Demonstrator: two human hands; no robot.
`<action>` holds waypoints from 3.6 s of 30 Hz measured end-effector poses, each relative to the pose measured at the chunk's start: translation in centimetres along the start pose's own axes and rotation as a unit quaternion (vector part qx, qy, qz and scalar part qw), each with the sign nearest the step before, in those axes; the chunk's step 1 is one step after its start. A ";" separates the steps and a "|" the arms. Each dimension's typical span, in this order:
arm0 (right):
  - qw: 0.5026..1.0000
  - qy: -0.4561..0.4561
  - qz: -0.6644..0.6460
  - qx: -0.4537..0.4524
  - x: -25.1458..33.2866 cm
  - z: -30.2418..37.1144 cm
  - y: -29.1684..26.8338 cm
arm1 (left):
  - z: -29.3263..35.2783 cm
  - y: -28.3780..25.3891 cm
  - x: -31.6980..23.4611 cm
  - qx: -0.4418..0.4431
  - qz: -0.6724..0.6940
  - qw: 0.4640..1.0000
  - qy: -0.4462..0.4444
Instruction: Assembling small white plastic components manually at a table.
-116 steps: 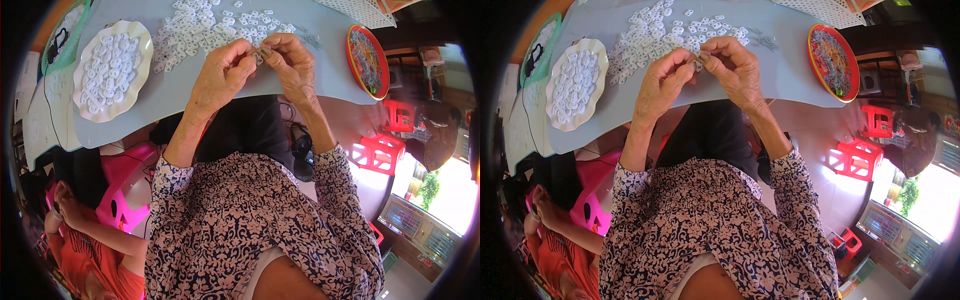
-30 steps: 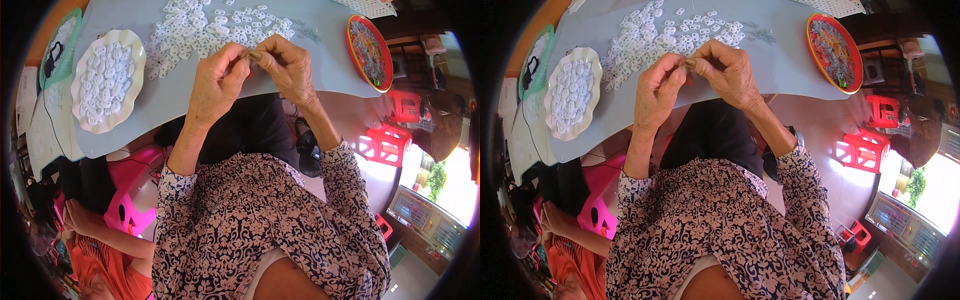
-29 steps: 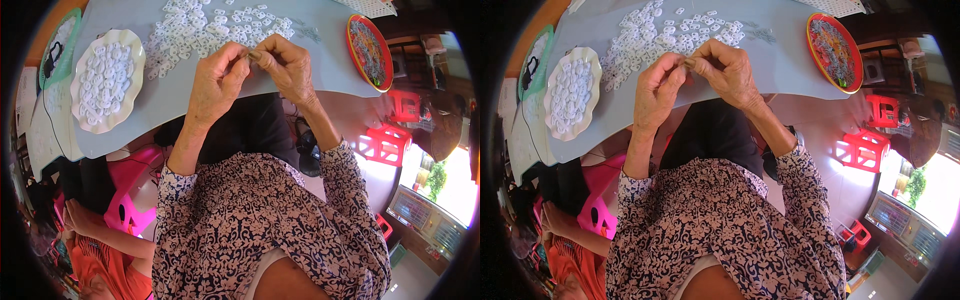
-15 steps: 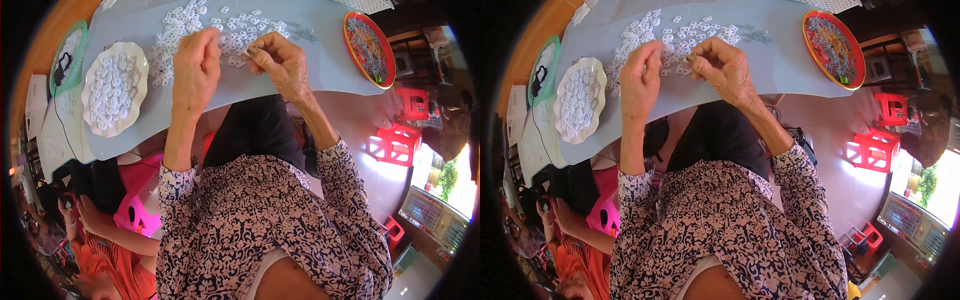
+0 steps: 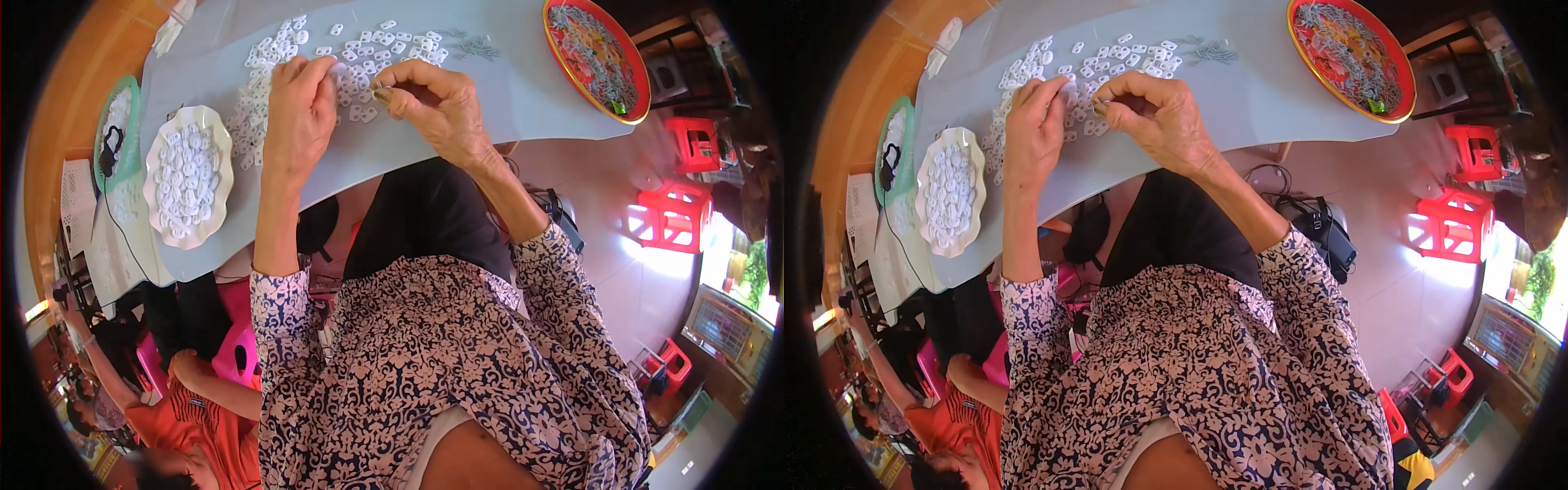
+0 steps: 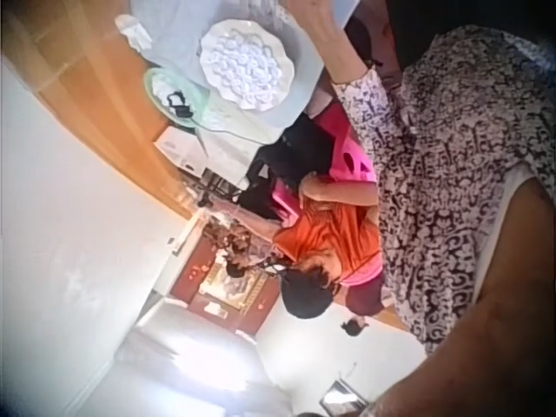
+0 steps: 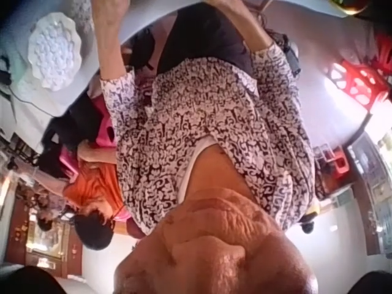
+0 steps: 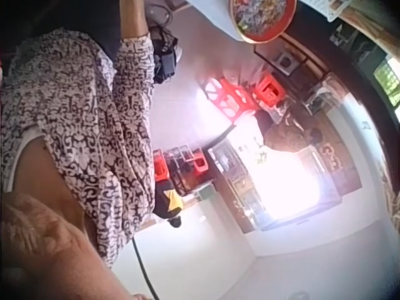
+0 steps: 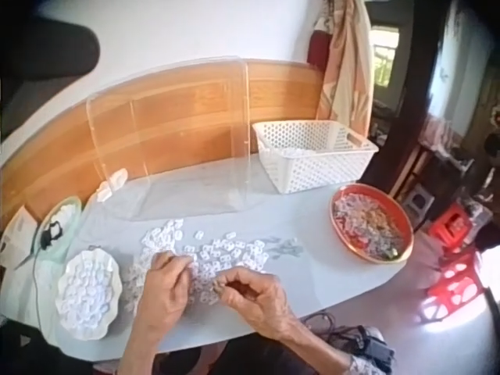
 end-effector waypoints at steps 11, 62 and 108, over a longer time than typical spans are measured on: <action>0.998 -0.029 -0.054 -0.007 0.5 -0.1 -0.2 | 2.3 2.8 0.9 0.010 0.505 0.818 -0.275; 0.998 -0.025 -0.016 -0.063 0.4 0.4 -1.5 | 2.5 3.3 0.4 -0.023 0.518 0.813 -0.265; 0.999 -0.008 -0.007 -0.039 0.0 0.4 -1.2 | 2.5 4.4 0.7 0.035 0.506 0.805 -0.308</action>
Point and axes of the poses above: each hand's wrist, its own z-axis away from the middle knuckle, its own y-axis out of the palm, x = y × z, the point moved 10 cm from there along -z, towards the middle knuckle, and after that the axes turned 3 degrees about z, right-handed, at the moved point
